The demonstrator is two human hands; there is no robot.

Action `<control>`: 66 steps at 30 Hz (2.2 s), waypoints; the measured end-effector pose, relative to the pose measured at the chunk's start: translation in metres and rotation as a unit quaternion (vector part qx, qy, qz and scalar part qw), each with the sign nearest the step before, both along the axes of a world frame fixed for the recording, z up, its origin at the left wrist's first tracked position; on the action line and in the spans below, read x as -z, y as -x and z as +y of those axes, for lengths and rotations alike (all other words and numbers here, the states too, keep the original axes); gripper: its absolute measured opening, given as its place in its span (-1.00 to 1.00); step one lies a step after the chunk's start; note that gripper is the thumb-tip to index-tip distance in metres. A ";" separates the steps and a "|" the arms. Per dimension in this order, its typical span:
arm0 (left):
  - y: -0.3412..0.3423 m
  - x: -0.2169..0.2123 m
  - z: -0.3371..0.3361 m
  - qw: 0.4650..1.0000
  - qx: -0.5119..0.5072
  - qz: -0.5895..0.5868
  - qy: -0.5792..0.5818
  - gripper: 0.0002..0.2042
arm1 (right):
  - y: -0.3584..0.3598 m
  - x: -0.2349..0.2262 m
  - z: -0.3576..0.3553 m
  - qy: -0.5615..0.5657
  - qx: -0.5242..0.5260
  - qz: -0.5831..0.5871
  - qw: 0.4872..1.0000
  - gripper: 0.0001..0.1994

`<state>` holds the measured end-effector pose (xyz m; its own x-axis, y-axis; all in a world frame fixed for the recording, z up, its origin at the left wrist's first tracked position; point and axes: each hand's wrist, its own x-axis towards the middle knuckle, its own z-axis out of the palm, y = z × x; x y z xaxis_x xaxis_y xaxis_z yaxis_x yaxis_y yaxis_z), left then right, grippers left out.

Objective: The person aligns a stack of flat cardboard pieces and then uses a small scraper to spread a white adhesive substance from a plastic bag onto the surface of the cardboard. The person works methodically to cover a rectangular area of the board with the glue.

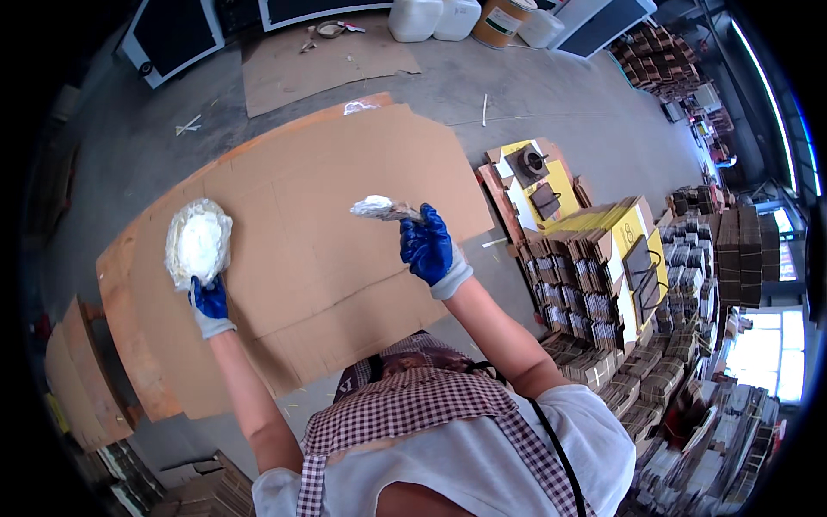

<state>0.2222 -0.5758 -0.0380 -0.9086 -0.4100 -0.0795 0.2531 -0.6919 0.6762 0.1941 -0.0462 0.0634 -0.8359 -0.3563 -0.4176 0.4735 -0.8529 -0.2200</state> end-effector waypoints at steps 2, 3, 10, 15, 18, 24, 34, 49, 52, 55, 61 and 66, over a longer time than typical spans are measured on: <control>-0.021 0.026 0.017 0.992 -0.067 -0.108 -0.007 -0.56 | -0.001 0.010 0.009 -0.003 -0.028 0.012 1.000 -0.74; -0.032 0.029 -0.013 0.975 -0.125 -0.184 0.022 -0.60 | 0.002 0.010 -0.006 0.004 -0.035 0.019 0.999 -0.75; -0.046 -0.027 0.029 0.600 -0.318 -0.375 0.631 -0.66 | 0.005 0.023 -0.015 -0.007 0.005 -0.002 1.000 -0.78; -0.044 -0.050 0.086 0.704 -0.233 -0.174 0.648 -0.70 | 0.016 0.035 -0.005 0.018 -0.024 0.074 0.997 -0.76; -0.019 -0.059 0.131 0.694 -0.076 -0.110 0.707 -0.69 | 0.020 0.029 -0.019 -0.080 -0.021 0.118 0.990 -0.72; 0.038 -0.010 0.158 0.627 -0.102 -0.120 0.763 -0.64 | 0.056 0.024 -0.077 -0.297 -0.005 0.245 0.923 -0.71; 0.048 0.004 0.175 0.501 -0.101 -0.189 0.838 -0.70 | 0.134 0.050 -0.068 -0.614 -0.137 0.278 0.726 -0.62; 0.052 0.004 0.179 0.479 -0.106 -0.172 0.854 -0.68 | 0.217 0.083 0.096 -0.732 -0.018 0.201 0.650 -0.47; 0.052 0.003 0.182 0.477 -0.100 -0.174 0.856 -0.69 | 0.234 0.089 0.175 -0.809 0.042 0.173 0.560 -0.56; 0.056 0.009 0.185 0.468 -0.105 -0.178 0.859 -0.70 | 0.222 0.085 0.218 -0.915 0.126 0.213 0.320 -0.61; 0.051 0.004 0.180 0.442 -0.092 -0.192 0.871 -0.69 | 0.102 0.041 0.057 -0.700 -0.079 0.342 0.622 -0.56; 0.050 0.009 0.178 0.461 -0.102 -0.176 0.864 -0.68 | 0.115 0.086 0.176 -0.845 -0.011 0.207 0.493 -0.63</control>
<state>0.1725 -0.3982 -0.0466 -0.8924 -0.2125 0.3980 -0.1431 0.9699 0.1969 0.0791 0.1297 -0.0227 -0.9777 0.1974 0.0713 0.0949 0.7190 -0.6885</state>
